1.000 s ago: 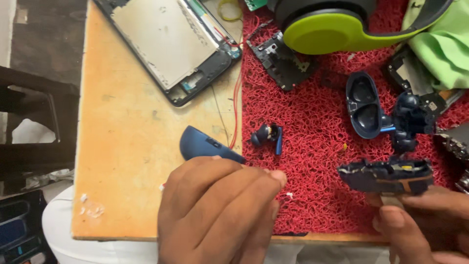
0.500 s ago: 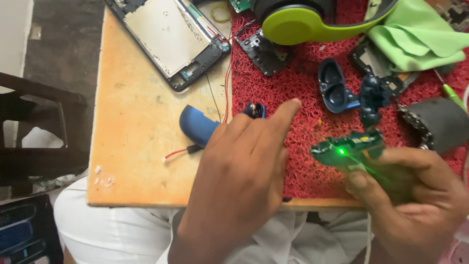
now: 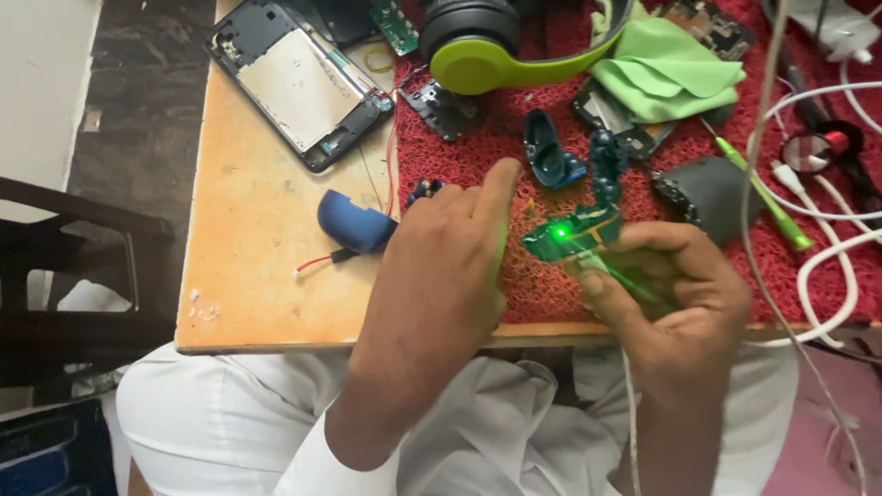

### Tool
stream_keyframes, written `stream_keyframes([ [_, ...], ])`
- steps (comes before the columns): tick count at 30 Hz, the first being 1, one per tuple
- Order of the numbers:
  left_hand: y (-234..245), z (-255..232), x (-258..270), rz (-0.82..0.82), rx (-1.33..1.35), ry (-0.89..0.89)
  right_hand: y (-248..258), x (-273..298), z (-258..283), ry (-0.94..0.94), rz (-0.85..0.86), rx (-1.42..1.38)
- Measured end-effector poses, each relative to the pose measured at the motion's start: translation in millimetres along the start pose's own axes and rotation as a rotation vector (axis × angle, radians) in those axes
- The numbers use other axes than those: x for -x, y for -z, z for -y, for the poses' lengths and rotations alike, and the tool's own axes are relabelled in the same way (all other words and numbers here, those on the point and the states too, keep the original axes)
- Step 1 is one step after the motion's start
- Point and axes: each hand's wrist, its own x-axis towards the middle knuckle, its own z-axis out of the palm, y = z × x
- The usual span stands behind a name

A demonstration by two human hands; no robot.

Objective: The person is repairing a small electronic device, possibly a wireless earbud, by connecting wires and manipulating its internal components. They use a green tool to assist in the process.

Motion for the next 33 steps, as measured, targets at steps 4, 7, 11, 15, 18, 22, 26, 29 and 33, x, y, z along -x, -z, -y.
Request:
stream_keyframes([
  [4, -4, 5, 0, -0.048, 0.034, -0.01, -1, -2, 4, 0.006, 0.014, 0.025],
  [7, -3, 9, 4, -0.058, 0.255, 0.108, -1, -1, 5, -0.039, -0.001, 0.008],
  [11, -2, 15, 14, -0.046, 0.706, 0.421, 0, 0, 3, -0.034, -0.008, 0.022],
  [15, -12, 21, 20, -0.085, 1.288, 0.301, 3, 1, -2, -0.026, 0.053, 0.011],
  [18, -17, 23, 23, -0.037, 1.425, 0.275, 6, 2, -5, -0.055, 0.08, -0.019],
  [22, -14, 24, 26, -0.018, 1.512, 0.25, 9, 5, -6, -0.107, 0.065, 0.031],
  [26, -10, 24, 29, 0.008, 1.575, 0.283, 11, 7, -8, -0.086, 0.085, 0.055],
  [29, -9, 25, 30, 0.014, 1.56, 0.311, 13, 8, -9, -0.053, 0.1, 0.07],
  [33, -8, 26, 32, 0.019, 1.575, 0.309, 12, 10, -7, -0.008, 0.116, 0.118],
])
